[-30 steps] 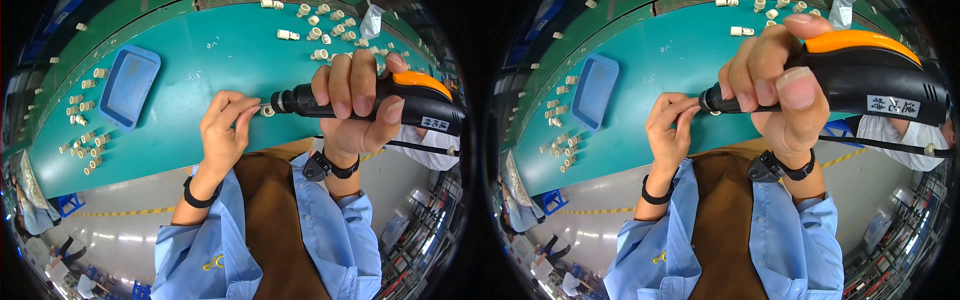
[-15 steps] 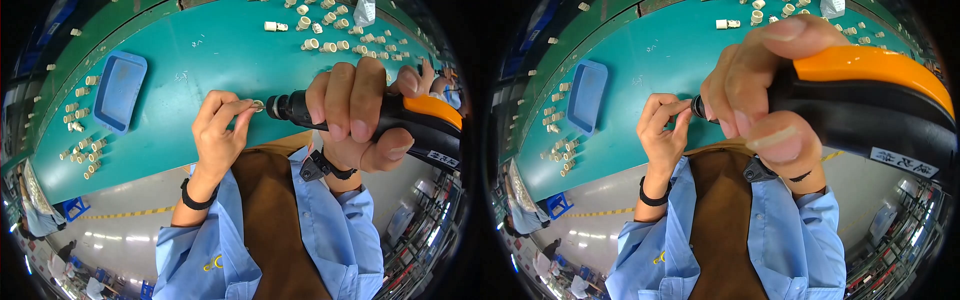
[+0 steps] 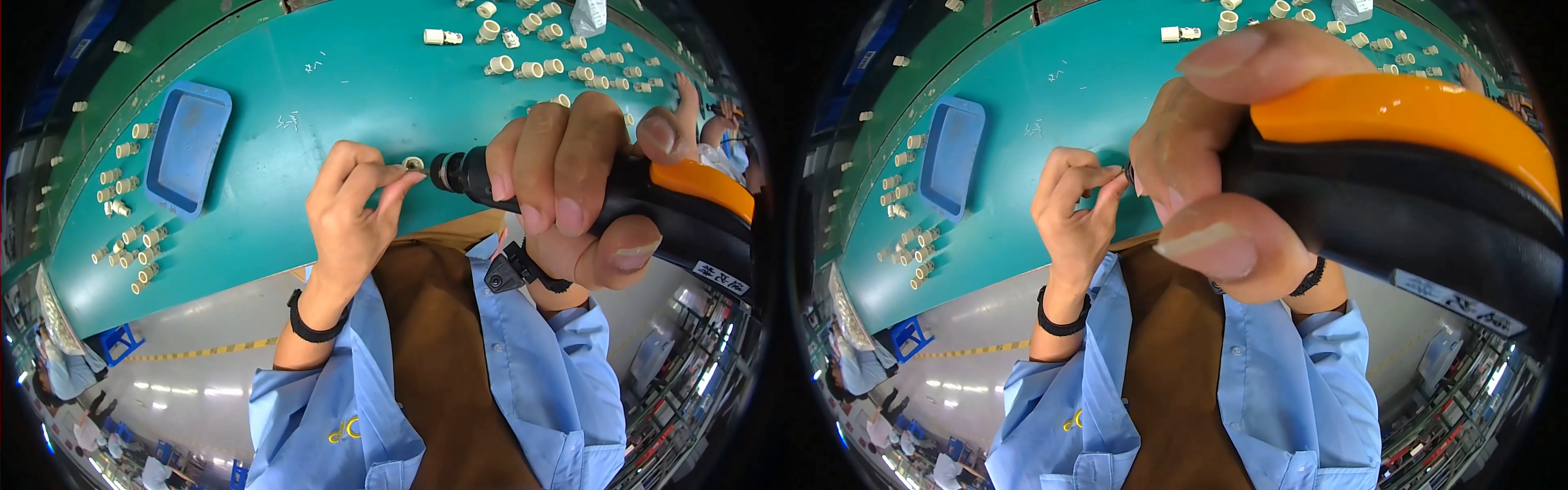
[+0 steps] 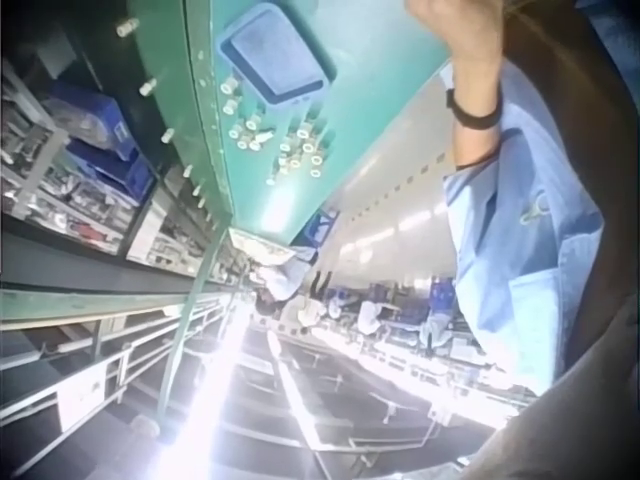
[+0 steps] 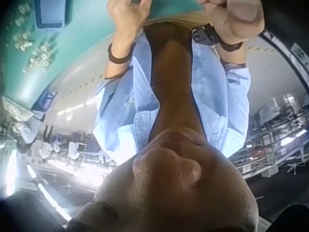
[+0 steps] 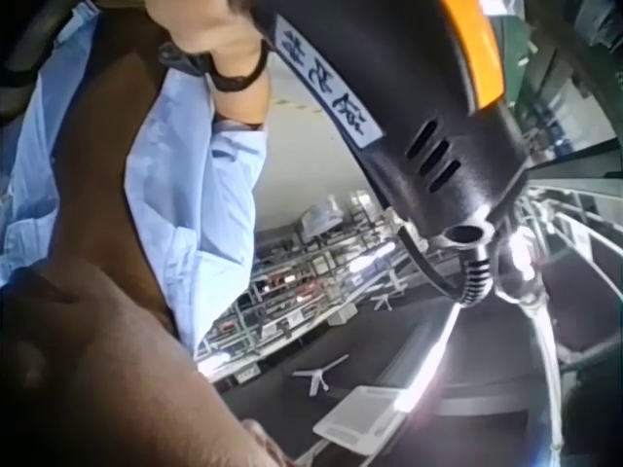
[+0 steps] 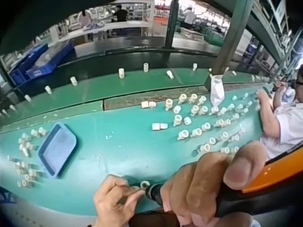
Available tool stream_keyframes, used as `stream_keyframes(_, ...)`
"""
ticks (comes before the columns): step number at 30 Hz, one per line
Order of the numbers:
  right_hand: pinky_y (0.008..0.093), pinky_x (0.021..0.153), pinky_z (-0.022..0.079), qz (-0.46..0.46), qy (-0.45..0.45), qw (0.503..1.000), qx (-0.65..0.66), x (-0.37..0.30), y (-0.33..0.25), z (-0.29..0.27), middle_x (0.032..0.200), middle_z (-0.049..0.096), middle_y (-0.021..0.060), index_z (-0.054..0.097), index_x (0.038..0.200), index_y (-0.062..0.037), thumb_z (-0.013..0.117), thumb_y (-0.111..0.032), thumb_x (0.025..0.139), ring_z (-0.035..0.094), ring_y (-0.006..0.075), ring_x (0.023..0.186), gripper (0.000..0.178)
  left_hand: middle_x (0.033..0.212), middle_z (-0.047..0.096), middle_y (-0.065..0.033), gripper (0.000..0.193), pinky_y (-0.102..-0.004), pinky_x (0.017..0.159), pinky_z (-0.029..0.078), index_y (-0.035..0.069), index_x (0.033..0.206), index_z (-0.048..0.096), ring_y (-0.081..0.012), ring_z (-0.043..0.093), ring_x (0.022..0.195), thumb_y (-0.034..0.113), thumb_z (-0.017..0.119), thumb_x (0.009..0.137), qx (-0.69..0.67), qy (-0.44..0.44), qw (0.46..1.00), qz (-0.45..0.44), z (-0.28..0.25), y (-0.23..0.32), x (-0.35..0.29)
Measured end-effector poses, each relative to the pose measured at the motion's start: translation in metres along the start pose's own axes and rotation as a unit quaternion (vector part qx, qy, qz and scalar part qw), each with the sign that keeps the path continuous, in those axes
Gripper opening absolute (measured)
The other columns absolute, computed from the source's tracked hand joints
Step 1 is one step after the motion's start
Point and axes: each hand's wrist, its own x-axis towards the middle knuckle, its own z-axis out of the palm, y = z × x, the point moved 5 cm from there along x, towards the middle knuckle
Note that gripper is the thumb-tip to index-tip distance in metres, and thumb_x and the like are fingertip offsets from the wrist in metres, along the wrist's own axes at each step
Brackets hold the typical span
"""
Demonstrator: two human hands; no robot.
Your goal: Assemble small plastic components by inserting screws using an electric screwdriver at a factory workbench.
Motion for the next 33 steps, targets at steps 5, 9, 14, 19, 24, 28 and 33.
stream_keyframes(5,0.0305,0.062,0.044,0.004,0.031,0.999,-0.032,0.001,0.000,-0.003,0.078,0.050,-0.0018,0.042,0.130,-0.0157,0.059,-0.036,0.091,0.049,0.0124,0.063,0.047,0.084,0.058,-0.0080,0.021,-0.0303,0.060,0.048,0.001,0.071,0.060,-0.0223,0.058,0.070,-0.006,0.079,0.064,-0.087,0.063,0.994,-0.019,0.006,-0.002,-0.010)
stream_keyframes(9,0.0305,0.059,0.044,0.007,-0.015,1.000,-0.026,0.006,0.006,-0.006,0.074,0.050,-0.0006,0.043,0.129,-0.0130,0.059,-0.034,0.090,0.048,0.0125,0.058,0.047,0.091,0.063,-0.0110,0.021,-0.0295,0.066,0.051,0.000,0.070,0.057,-0.0236,0.061,0.078,-0.007,0.077,0.066,-0.102,0.057,0.992,-0.052,0.023,-0.008,-0.018)
stream_keyframes(14,0.0307,0.057,0.043,0.070,0.127,0.987,-0.074,0.002,0.008,0.007,0.070,0.049,0.0004,0.043,0.128,-0.0109,0.059,-0.028,0.088,0.047,0.0133,0.055,0.046,0.096,0.066,-0.0143,0.023,-0.0301,0.068,0.052,-0.001,0.070,0.053,-0.0245,0.064,0.083,-0.009,0.074,0.068,-0.068,0.039,0.996,-0.048,0.033,-0.018,-0.023)
stream_keyframes(19,0.0309,0.055,0.043,0.033,0.002,0.998,-0.053,0.006,0.021,-0.001,0.067,0.048,0.0010,0.044,0.125,-0.0096,0.060,-0.025,0.086,0.048,0.0140,0.054,0.045,0.094,0.068,-0.0148,0.024,-0.0311,0.067,0.053,-0.001,0.070,0.050,-0.0255,0.065,0.082,-0.009,0.072,0.070,-0.044,0.028,0.997,-0.056,0.030,-0.015,-0.023)
stream_keyframes(24,0.0309,0.052,0.042,0.025,0.034,0.997,-0.063,0.004,0.031,-0.001,0.065,0.046,0.0016,0.044,0.121,-0.0081,0.063,-0.024,0.085,0.047,0.0140,0.053,0.044,0.094,0.068,-0.0147,0.023,-0.0313,0.066,0.053,-0.002,0.070,0.050,-0.0258,0.065,0.080,-0.009,0.071,0.070,-0.034,0.016,0.997,-0.064,0.029,-0.014,-0.021)
stream_keyframes(28,0.0308,0.051,0.041,0.031,0.078,0.994,-0.067,-0.001,0.036,0.003,0.064,0.045,0.0016,0.043,0.121,-0.0075,0.064,-0.023,0.084,0.047,0.0138,0.052,0.044,0.093,0.068,-0.0147,0.023,-0.0313,0.065,0.052,-0.002,0.069,0.050,-0.0262,0.065,0.080,-0.008,0.071,0.071,-0.032,0.018,0.997,-0.062,0.029,-0.014,-0.021)
stream_keyframes(33,0.0305,0.051,0.041,0.032,0.067,0.995,-0.072,0.003,0.037,-0.002,0.063,0.044,0.0014,0.043,0.121,-0.0074,0.065,-0.022,0.084,0.046,0.0135,0.051,0.045,0.093,0.068,-0.0143,0.023,-0.0316,0.065,0.052,-0.002,0.069,0.050,-0.0268,0.065,0.079,-0.008,0.072,0.070,-0.033,0.021,0.998,-0.058,0.029,-0.015,-0.022)
